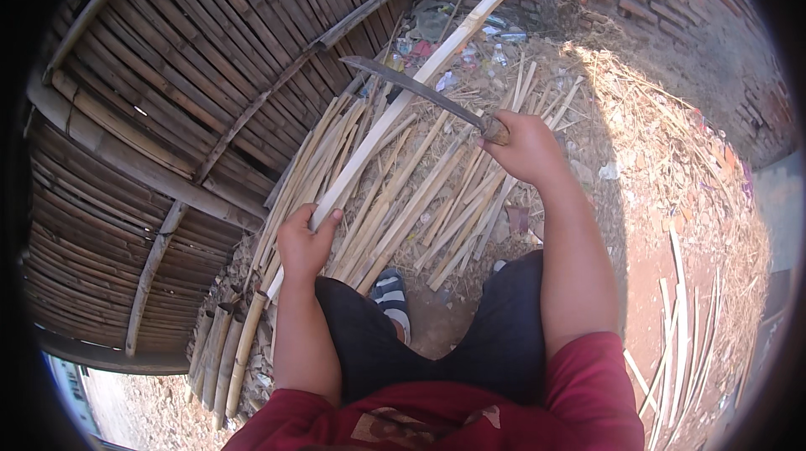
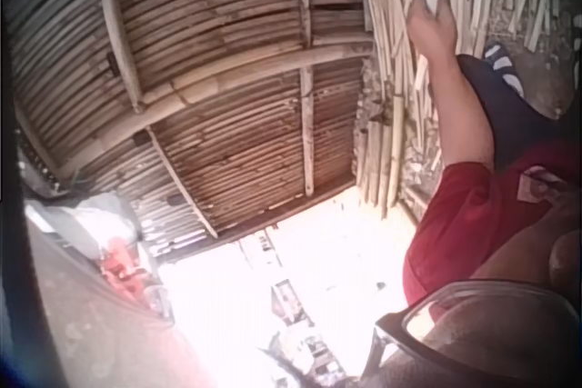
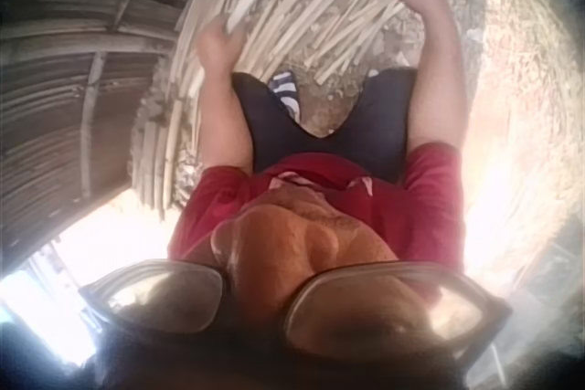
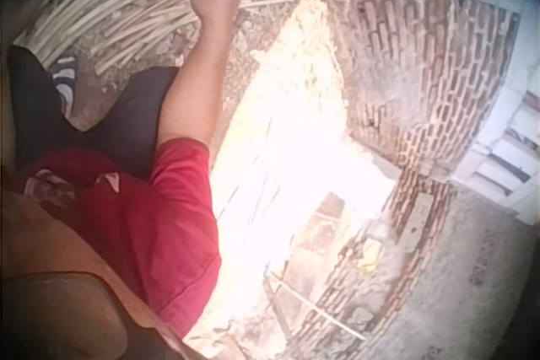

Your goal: The person shaves thin layers off a strip of wood using a machete while squatting on the ground.

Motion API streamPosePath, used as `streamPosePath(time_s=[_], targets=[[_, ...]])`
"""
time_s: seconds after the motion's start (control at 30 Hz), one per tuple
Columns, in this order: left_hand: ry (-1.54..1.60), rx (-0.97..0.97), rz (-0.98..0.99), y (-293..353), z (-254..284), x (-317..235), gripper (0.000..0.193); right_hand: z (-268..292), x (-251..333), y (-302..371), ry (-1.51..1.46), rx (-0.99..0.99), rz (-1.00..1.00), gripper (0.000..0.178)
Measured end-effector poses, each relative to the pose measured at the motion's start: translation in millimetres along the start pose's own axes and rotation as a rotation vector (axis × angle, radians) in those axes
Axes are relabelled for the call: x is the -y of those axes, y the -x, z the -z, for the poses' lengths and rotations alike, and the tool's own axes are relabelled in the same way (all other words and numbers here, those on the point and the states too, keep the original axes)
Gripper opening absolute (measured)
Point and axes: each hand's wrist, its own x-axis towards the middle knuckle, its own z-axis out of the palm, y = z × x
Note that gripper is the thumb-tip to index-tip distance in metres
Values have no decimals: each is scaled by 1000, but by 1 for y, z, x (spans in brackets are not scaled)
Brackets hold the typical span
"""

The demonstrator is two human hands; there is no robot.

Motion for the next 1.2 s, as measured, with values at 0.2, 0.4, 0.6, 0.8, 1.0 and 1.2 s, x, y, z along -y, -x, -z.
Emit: streamPosePath(time_s=[0.2,0.4,0.6,0.8,1.0,1.2], targets=[[21,9,16,-1,-2,4,38,-22,16,5,38,102,279,38],[26,9,26,1,1,1,38,-16,16,5,100,109,181,41],[0,-8,11,-1,0,3,39,-9,-13,-6,-20,-115,-45,50],[-2,-12,36,0,-1,1,43,-12,2,-2,-4,73,86,44],[18,1,34,0,-3,4,40,-21,27,6,86,224,283,37],[4,-4,25,0,1,-1,40,-15,12,5,83,72,141,46]])
